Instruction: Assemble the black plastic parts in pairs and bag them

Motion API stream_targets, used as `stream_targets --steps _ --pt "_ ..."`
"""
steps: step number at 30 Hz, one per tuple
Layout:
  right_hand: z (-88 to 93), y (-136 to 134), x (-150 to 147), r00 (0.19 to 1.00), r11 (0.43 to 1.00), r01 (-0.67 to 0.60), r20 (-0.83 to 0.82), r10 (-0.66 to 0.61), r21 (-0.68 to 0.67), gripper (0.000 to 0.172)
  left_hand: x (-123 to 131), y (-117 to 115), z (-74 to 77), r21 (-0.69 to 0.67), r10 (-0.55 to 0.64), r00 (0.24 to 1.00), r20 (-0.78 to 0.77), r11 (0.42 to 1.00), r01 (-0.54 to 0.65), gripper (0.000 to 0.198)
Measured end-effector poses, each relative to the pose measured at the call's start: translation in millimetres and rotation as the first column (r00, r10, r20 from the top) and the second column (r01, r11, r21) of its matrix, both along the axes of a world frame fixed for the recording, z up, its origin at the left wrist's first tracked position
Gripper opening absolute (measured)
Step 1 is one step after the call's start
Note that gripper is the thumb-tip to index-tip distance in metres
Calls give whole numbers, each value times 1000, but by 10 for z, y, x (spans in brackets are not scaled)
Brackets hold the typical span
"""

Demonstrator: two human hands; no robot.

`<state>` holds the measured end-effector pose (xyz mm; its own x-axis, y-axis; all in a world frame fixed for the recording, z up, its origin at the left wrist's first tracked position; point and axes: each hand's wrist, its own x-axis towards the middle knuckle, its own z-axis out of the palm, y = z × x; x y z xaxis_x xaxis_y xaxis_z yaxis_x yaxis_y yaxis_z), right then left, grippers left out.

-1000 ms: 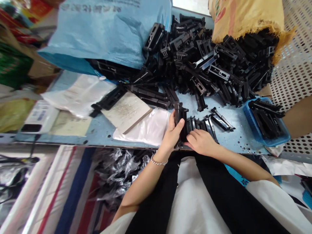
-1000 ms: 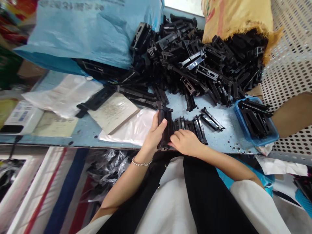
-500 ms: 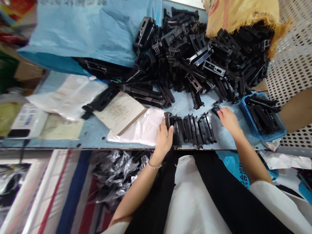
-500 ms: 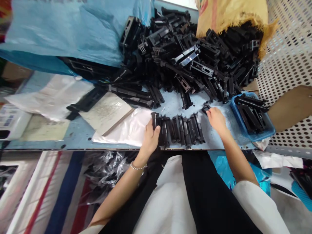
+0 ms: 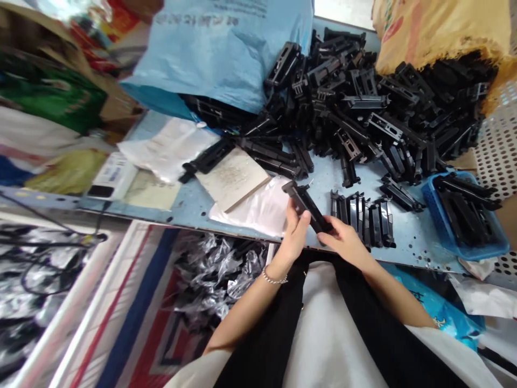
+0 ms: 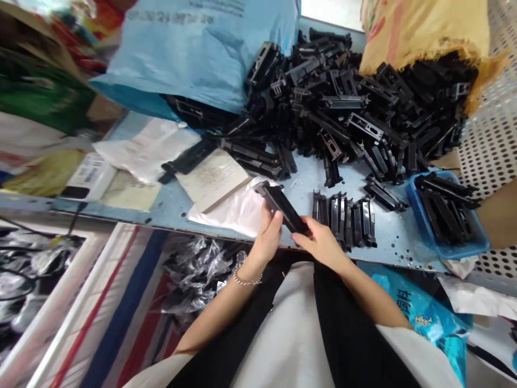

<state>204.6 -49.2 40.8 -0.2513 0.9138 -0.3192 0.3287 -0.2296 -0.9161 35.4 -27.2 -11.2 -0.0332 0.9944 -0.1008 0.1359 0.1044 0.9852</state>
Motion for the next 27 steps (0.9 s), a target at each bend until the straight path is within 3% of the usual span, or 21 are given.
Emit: stream_targets --steps 1,3,6,8,10,13,16,20,23,25,27 --pt "-47 35 2 997 997 44 -60 -47 -58 44 -133 32 -11 70 54 990 -134 997 -45 66" --pt "-114 129 26 972 981 108 -188 -138 -159 43 -421 117 -30 186 157 897 -412 979 -86 51" --pt "-166 271 -34 904 961 128 -370 -215 -246 41 -786 279 -41 172 91 758 -646 985 29 18" --pt "-187 359 -155 861 949 116 -448 -243 -293 40 -951 397 -36 83 -21 785 -619 992 92 21" --pt "-202 450 -297 822 936 103 -501 -270 -336 40 -1071 504 -28 -37 -98 868 -488 995 91 19" --pt "-203 596 -474 751 930 84 -590 -295 -358 39 -1181 609 -18 -189 -103 954 -283 981 49 24" --pt "-193 741 -620 661 922 69 -675 -328 -380 35 -1205 645 -2 -210 -97 966 -241 977 46 26" --pt "-262 921 -885 564 891 38 -726 -393 -453 31 -1159 614 68 -157 -121 937 -327 985 72 20" --pt "-369 986 -1063 571 859 94 -679 -460 -503 29 -1159 529 145 -1 -47 901 -432 999 51 15" --pt "-405 939 -1067 593 848 158 -638 -492 -506 27 -1192 467 184 154 -11 826 -563 981 117 19" --pt "-383 799 -948 603 847 150 -632 -487 -510 27 -1236 438 195 215 -7 712 -703 951 221 30"
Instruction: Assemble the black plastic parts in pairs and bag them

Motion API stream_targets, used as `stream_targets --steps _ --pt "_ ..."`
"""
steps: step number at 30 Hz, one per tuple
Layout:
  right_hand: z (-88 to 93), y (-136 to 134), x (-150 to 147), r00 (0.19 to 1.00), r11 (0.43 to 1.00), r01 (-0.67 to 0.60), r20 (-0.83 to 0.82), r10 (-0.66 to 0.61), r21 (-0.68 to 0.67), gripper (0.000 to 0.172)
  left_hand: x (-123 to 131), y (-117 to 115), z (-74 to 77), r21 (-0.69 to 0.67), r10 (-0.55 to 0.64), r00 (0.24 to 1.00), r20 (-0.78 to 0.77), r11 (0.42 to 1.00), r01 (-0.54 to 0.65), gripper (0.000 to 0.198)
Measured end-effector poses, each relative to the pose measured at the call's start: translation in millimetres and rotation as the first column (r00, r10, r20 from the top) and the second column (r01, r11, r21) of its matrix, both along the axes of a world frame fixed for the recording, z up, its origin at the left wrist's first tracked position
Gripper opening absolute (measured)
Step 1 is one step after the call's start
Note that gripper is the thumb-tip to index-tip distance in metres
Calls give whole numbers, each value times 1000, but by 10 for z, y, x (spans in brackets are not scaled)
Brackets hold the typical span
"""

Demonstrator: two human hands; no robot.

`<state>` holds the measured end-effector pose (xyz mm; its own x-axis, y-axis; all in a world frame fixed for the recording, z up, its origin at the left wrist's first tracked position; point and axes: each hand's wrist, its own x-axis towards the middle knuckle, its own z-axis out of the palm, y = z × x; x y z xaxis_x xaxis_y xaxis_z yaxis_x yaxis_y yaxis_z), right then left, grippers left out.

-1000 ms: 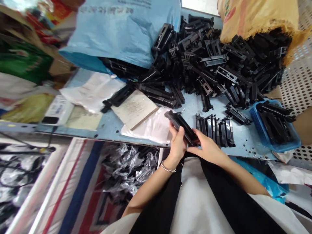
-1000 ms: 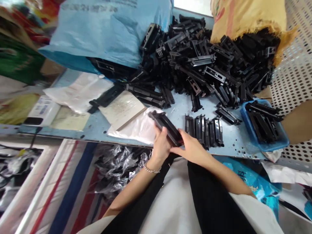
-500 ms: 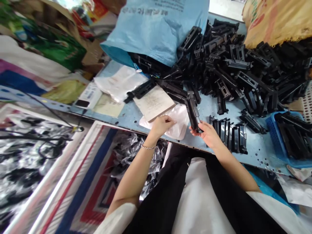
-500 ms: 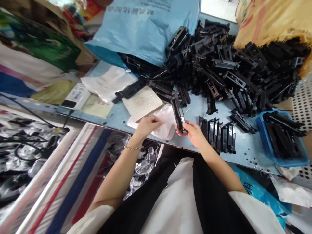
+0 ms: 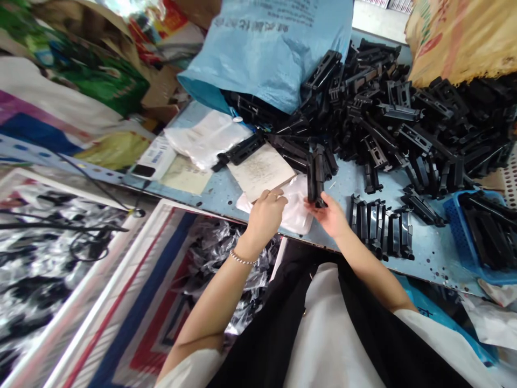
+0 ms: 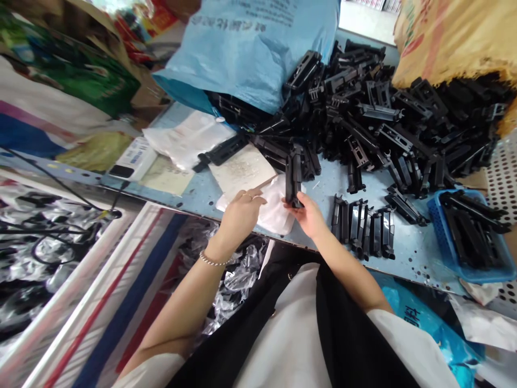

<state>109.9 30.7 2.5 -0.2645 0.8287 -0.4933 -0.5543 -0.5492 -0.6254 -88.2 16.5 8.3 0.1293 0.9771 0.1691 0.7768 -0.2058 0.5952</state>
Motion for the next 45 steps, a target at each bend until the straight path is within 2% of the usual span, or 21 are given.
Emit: stream_targets --steps 3,6,8,12,16,21,24,26,27,29,31,32,33,34,35,37,38,39,41,43,45 --pt "85 -320 302 975 979 -187 -137 174 -87 34 -58 39 -32 -13 -46 996 -77 999 45 43" --pt "98 -570 490 881 878 -427 -319 350 -215 44 -76 83 -67 -31 -96 994 51 995 97 62" --pt "38 -613 476 840 824 -499 -385 383 -268 46 -44 39 -61 -29 -128 986 109 991 132 72" --pt "-108 -497 280 850 843 -477 -374 371 -249 45 135 -248 11 33 -245 962 121 970 242 79" --pt "-96 -430 211 932 920 -349 -174 319 -180 32 269 -538 93 120 -391 908 149 919 376 81" --pt "-23 -477 226 901 905 -402 -239 363 -140 44 247 -676 124 218 -461 882 99 875 433 81" --pt "-41 -575 102 957 958 -285 45 285 -17 40 307 -723 131 207 -502 864 40 850 484 80" --pt "-7 -671 29 915 937 -322 296 273 132 34 330 -776 174 168 -476 879 19 869 466 75" --pt "41 -716 21 874 894 -395 386 295 210 35 307 -820 212 156 -455 890 21 881 446 70" --pt "200 -774 87 756 718 -614 505 417 328 48 142 -957 315 135 -388 921 44 916 379 57" --pt "406 -767 267 587 505 -793 652 481 342 55 -203 -1152 400 69 -284 956 67 958 280 43" --pt "503 -741 389 486 450 -846 760 432 286 51 -430 -1260 410 -1 -211 976 60 977 212 39" --pt "584 -706 525 352 446 -876 874 334 182 42 -672 -1366 387 -90 -159 987 34 983 161 35" --pt "642 -667 664 169 494 -868 963 209 45 33 -912 -1464 327 -198 -103 995 -5 975 100 30" --pt "673 -631 796 -56 569 -816 993 100 -103 27 -1132 -1548 232 -302 -56 997 -52 953 38 26" --pt "662 -581 1010 -469 676 -650 883 2 -347 25 -1457 -1660 -26 -500 41 975 -216 853 -147 14" --pt "629 -573 1082 -596 690 -589 802 -20 -420 24 -1549 -1683 -162 -563 72 948 -311 790 -245 11" --pt "587 -576 1128 -667 685 -564 743 -49 -462 24 -1592 -1683 -284 -593 93 916 -389 736 -327 15" --pt "497 -607 1153 -700 654 -591 703 -126 -472 25 -1543 -1606 -444 -588 127 871 -474 691 -420 19" --pt "422 -644 1117 -680 631 -633 711 -178 -448 27 -1322 -1428 -468 -536 170 865 -472 724 -434 15" --pt "371 -661 1058 -662 617 -652 728 -179 -441 27 -944 -1163 -387 -439 217 886 -411 804 -401 25"
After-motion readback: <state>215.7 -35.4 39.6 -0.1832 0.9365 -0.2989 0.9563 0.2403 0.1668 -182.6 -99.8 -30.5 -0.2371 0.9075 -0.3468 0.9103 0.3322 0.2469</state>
